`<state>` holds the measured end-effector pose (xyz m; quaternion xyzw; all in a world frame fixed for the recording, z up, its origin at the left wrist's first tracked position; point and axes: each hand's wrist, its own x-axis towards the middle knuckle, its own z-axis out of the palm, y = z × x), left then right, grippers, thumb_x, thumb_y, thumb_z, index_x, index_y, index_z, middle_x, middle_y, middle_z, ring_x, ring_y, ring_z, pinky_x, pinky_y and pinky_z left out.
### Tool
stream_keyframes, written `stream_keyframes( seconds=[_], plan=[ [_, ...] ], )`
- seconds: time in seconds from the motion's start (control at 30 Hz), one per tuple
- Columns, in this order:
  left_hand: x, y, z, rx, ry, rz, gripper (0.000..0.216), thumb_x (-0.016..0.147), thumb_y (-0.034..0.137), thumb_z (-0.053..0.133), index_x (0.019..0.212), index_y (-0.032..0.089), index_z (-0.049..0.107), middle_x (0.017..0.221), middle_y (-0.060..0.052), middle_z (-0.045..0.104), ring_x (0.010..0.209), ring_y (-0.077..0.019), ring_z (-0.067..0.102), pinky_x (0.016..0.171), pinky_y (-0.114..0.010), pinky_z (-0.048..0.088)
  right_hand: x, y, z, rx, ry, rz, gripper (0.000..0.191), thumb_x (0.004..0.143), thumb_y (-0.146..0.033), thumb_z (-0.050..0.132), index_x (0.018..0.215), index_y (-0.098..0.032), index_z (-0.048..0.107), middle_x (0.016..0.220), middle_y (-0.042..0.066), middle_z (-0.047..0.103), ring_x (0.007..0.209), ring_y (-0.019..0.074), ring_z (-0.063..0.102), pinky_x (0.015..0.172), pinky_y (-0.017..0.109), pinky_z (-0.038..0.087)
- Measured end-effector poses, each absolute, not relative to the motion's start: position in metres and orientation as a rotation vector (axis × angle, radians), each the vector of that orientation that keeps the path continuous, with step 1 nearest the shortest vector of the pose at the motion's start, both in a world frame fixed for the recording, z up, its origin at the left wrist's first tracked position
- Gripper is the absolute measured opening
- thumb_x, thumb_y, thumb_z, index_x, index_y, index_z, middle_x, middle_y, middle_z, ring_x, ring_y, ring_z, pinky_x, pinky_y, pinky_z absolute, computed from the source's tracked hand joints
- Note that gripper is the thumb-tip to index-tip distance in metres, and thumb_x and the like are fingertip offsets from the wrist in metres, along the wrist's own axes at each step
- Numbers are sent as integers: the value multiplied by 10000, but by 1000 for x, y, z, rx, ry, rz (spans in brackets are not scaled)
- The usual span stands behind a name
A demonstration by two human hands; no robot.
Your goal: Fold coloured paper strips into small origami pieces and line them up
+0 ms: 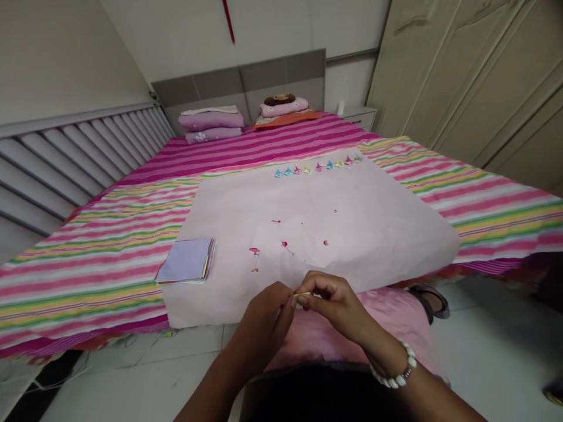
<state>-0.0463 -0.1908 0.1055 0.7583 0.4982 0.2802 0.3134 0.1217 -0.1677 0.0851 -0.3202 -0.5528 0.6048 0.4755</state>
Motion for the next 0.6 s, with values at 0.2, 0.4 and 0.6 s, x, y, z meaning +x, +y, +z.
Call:
stream_keyframes(
  seconds=[0.2,0.4,0.6],
  plan=[
    [-44,-186,96,1933,1316,781,306,924,282,409,652,185,511,628,6,500,603,-140,456,584,-262,320,122,-165,79,-805,-1188,1692,184,724,-336,735,680,-160,706,634,3,654,600,122,573,597,251,461],
    [-47,-182,94,1806,1340,799,328,885,327,489,599,176,546,587,9,525,579,-137,470,563,-254,320,124,-161,74,-924,-1056,1716,232,619,-357,803,619,-150,699,574,3,654,541,115,557,556,245,442],
    [-46,-178,86,1528,1262,867,348,838,371,549,556,168,548,554,17,515,560,-126,471,556,-241,343,124,-157,65,-881,-1000,1750,258,626,-349,802,569,-142,660,522,-13,617,473,87,505,501,223,379]
  ],
)
